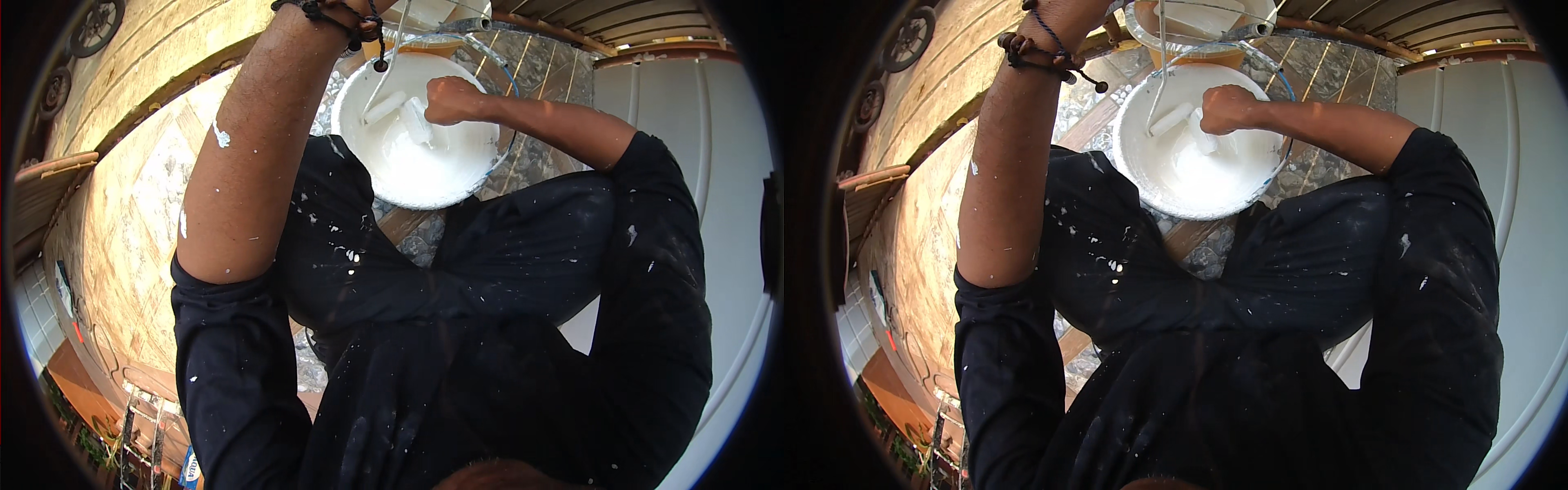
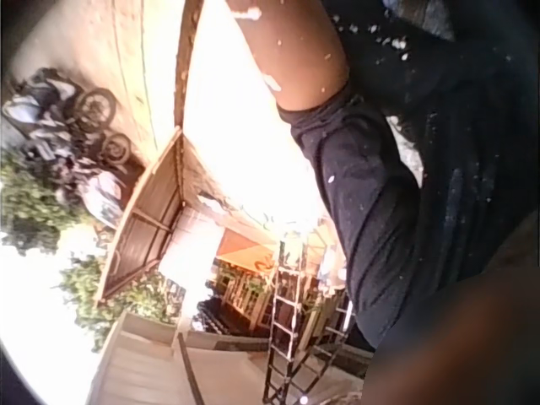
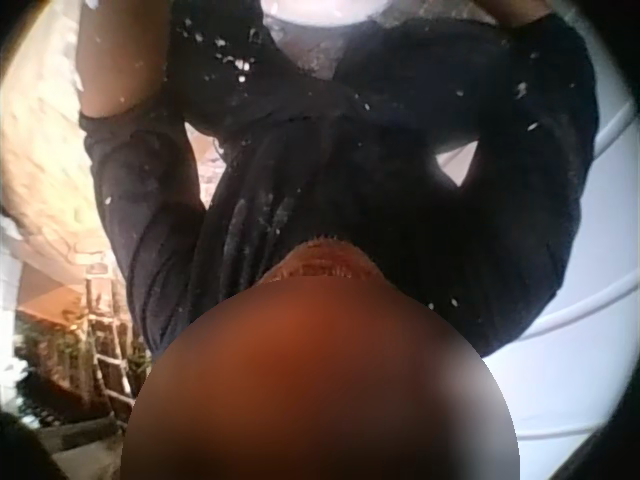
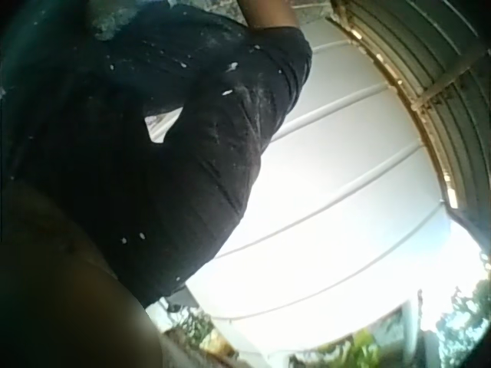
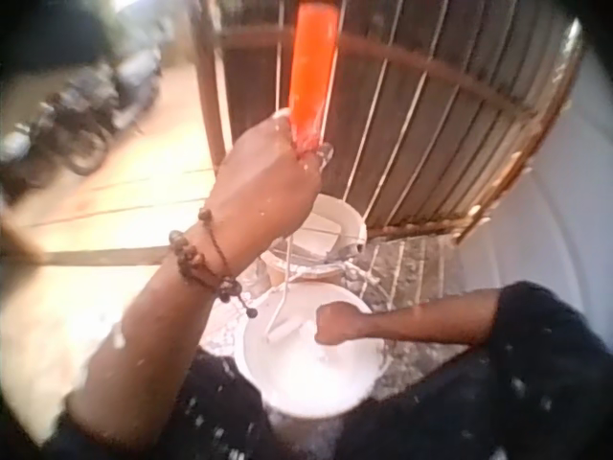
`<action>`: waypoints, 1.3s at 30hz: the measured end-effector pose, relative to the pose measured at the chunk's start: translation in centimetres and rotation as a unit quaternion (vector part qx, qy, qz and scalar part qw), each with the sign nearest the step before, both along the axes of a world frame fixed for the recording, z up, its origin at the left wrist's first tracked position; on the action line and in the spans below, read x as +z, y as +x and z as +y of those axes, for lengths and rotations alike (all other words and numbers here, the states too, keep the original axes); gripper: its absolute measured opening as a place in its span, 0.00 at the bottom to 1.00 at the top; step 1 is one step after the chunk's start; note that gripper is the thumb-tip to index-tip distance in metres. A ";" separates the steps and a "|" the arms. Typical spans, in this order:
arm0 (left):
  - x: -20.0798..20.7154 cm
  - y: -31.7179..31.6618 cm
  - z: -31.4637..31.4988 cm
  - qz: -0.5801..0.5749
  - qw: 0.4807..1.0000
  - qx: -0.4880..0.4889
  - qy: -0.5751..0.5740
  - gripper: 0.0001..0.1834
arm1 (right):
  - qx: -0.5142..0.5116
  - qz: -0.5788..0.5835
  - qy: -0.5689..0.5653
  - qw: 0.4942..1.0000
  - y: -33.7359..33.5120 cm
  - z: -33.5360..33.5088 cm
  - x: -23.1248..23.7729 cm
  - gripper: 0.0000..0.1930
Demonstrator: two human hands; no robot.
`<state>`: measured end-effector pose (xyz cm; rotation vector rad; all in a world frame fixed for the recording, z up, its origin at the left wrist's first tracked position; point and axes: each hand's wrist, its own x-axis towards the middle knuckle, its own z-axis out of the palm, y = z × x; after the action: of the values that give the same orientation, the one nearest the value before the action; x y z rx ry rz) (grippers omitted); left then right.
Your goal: Mixing white paint in a bucket and cleaning painting tools.
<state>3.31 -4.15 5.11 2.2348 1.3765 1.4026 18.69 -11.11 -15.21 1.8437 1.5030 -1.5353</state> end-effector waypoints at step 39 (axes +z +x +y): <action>0.2 -0.2 -0.6 -0.003 0.999 -0.003 0.035 0.12 | 0.592 0.048 0.151 0.790 -1.4 -1.6 -4.3 0.11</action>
<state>3.07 -4.70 5.32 2.2734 1.3367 1.4761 17.31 -12.73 -19.50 0.5143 2.3252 -0.7461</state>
